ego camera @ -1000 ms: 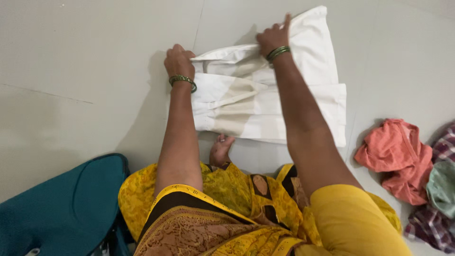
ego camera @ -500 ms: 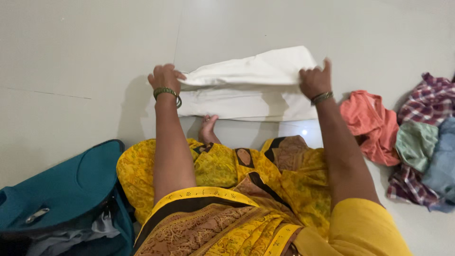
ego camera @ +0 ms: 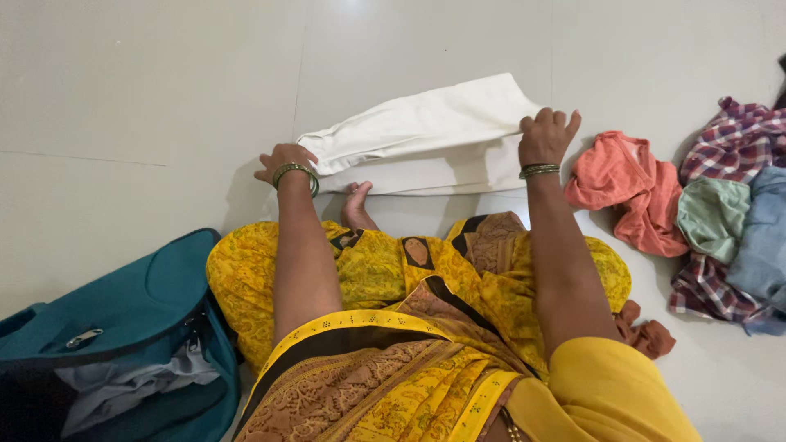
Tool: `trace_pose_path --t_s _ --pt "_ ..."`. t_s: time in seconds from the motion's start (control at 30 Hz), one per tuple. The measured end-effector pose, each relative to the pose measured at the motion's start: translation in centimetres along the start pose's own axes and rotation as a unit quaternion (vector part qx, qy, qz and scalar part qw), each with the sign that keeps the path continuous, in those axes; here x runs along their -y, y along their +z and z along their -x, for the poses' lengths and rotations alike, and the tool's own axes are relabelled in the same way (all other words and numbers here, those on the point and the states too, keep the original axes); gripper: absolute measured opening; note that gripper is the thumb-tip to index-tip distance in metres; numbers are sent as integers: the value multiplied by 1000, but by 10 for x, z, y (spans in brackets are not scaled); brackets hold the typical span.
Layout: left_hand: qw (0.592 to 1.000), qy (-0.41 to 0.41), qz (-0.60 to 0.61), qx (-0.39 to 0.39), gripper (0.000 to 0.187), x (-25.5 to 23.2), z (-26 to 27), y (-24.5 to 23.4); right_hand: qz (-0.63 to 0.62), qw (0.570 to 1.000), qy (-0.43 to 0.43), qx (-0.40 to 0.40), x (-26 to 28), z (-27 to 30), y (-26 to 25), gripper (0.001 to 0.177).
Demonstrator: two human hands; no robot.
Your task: The person folds multiple items of clothing by hand while sitting on the floor and places them into a blue travel bag.
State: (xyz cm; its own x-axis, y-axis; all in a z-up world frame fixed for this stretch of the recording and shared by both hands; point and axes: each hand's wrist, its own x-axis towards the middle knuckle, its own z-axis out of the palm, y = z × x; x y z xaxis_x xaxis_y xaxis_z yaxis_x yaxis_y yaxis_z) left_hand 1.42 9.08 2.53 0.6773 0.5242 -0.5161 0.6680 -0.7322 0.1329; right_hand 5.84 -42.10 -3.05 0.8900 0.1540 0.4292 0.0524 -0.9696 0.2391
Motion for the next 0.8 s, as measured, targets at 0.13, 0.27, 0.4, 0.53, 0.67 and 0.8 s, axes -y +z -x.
trace_pose_path --t_s 0.13,0.27,0.4,0.53,0.67,0.8 --pt "998 -30 -27 49 27 -6 4 -3 -1 994 -4 105 -10 21 18 18" --pt "997 -35 -40 64 47 -5 0 4 44 958 23 282 -1 24 27 22" --pt "986 51 -10 -157 25 -6 -20 28 -17 962 107 250 15 5 -5 24" --pt "897 308 77 -308 22 -28 -44 74 -237 970 58 -18 71 -11 13 25" --pt "890 379 -18 -252 55 -87 -32 122 -376 922 81 35 185 -14 43 61" --pt "957 286 -37 -31 93 -91 1 110 -320 928 -31 190 246 -1 34 71"
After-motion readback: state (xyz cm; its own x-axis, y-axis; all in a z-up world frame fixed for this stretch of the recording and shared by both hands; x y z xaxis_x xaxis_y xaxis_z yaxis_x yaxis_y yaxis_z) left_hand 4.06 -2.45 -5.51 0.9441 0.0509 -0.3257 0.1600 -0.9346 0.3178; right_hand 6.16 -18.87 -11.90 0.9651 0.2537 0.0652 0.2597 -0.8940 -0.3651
